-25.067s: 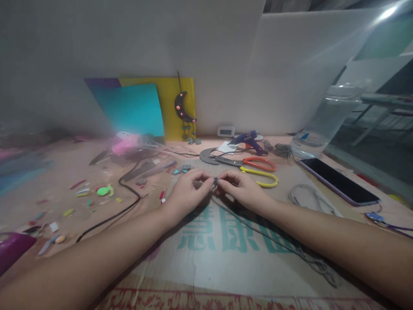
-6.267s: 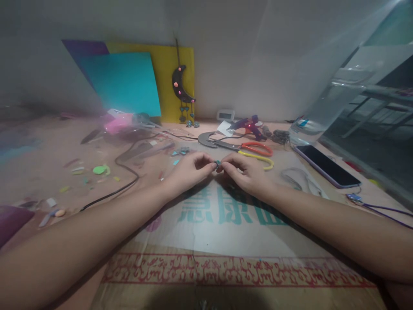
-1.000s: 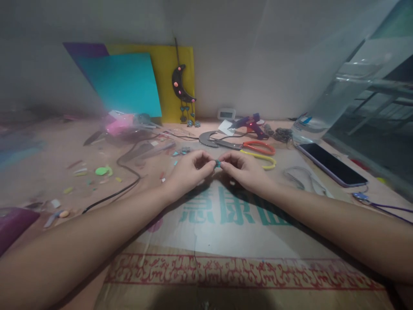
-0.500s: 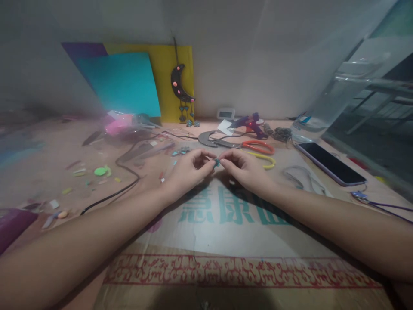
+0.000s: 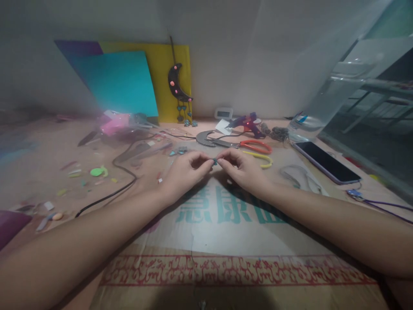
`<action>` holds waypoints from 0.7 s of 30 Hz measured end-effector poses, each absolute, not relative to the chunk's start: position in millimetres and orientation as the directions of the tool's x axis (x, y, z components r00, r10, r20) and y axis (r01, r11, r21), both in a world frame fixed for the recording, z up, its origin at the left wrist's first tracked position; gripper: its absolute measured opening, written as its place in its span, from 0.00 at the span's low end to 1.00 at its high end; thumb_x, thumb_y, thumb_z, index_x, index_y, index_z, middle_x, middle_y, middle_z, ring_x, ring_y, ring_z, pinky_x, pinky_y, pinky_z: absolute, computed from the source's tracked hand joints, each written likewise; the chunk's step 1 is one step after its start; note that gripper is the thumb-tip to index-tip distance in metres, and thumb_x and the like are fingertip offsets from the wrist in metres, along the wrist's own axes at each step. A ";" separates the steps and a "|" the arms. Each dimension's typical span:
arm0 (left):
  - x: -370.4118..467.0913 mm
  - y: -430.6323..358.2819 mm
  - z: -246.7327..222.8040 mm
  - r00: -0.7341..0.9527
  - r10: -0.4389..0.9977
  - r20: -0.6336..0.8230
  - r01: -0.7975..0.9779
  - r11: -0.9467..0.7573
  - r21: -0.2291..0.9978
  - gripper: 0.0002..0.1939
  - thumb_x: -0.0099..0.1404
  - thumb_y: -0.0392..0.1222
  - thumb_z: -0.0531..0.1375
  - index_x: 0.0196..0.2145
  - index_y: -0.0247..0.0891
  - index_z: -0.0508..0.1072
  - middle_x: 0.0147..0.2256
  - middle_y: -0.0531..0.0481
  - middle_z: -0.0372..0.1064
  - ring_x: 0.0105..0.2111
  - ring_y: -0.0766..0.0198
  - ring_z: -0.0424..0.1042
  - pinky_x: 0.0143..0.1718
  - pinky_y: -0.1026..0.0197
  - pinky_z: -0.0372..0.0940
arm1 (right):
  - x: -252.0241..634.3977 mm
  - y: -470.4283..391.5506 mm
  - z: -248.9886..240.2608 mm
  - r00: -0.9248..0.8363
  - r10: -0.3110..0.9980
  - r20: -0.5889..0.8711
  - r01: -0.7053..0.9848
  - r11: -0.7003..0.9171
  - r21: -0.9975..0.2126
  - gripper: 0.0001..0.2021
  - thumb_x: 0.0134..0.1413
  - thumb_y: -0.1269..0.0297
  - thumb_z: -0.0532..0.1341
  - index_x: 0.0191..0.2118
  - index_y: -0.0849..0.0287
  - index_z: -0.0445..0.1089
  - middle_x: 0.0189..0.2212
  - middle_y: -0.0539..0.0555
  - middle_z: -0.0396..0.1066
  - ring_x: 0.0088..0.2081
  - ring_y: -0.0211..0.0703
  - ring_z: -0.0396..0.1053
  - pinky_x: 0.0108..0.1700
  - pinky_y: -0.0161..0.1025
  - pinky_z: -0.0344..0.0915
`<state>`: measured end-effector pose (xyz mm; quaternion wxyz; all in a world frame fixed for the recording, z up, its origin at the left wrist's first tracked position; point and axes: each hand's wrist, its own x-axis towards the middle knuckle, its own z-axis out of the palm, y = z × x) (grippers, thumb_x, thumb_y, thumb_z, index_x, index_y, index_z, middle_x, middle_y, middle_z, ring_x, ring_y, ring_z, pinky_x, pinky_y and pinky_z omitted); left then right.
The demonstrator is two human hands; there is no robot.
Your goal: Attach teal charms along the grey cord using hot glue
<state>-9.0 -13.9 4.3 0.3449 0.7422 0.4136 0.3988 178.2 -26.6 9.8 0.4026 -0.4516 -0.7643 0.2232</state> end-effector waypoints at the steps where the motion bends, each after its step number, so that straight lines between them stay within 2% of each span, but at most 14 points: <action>1: -8.7 -13.8 4.8 0.339 0.888 0.309 0.341 -0.422 0.840 0.12 0.64 0.48 0.59 0.34 0.35 0.75 0.33 0.47 0.76 0.32 0.61 0.73 0.33 0.62 0.65 | 178.5 -26.8 10.0 -0.272 0.866 0.419 0.516 0.499 -0.696 0.07 0.61 0.63 0.57 0.38 0.59 0.70 0.24 0.48 0.69 0.25 0.35 0.64 0.28 0.33 0.58; 8: -8.3 -15.2 6.7 0.333 0.887 0.320 0.378 -0.437 0.816 0.11 0.64 0.45 0.59 0.32 0.35 0.74 0.31 0.47 0.75 0.32 0.61 0.72 0.33 0.62 0.64 | 178.9 -27.4 13.1 -0.238 0.852 0.467 0.558 0.514 -0.652 0.05 0.59 0.66 0.58 0.33 0.60 0.69 0.27 0.50 0.71 0.28 0.36 0.66 0.30 0.33 0.59; 13: -9.3 -15.7 6.4 0.335 0.883 0.328 0.358 -0.441 0.823 0.10 0.64 0.44 0.58 0.32 0.35 0.74 0.31 0.48 0.75 0.32 0.62 0.72 0.33 0.62 0.64 | 179.0 -30.7 12.7 -0.299 0.813 0.499 0.545 0.575 -0.611 0.07 0.61 0.64 0.57 0.32 0.60 0.68 0.26 0.49 0.69 0.28 0.36 0.65 0.30 0.33 0.58; 21: -10.0 -14.1 4.0 0.343 0.870 0.353 0.333 -0.464 0.820 0.10 0.64 0.45 0.59 0.31 0.35 0.73 0.31 0.48 0.74 0.32 0.62 0.72 0.33 0.63 0.65 | 177.7 -29.3 7.8 -0.291 0.882 0.372 0.406 0.466 -0.786 0.08 0.60 0.60 0.57 0.34 0.59 0.64 0.25 0.48 0.66 0.24 0.34 0.64 0.27 0.34 0.59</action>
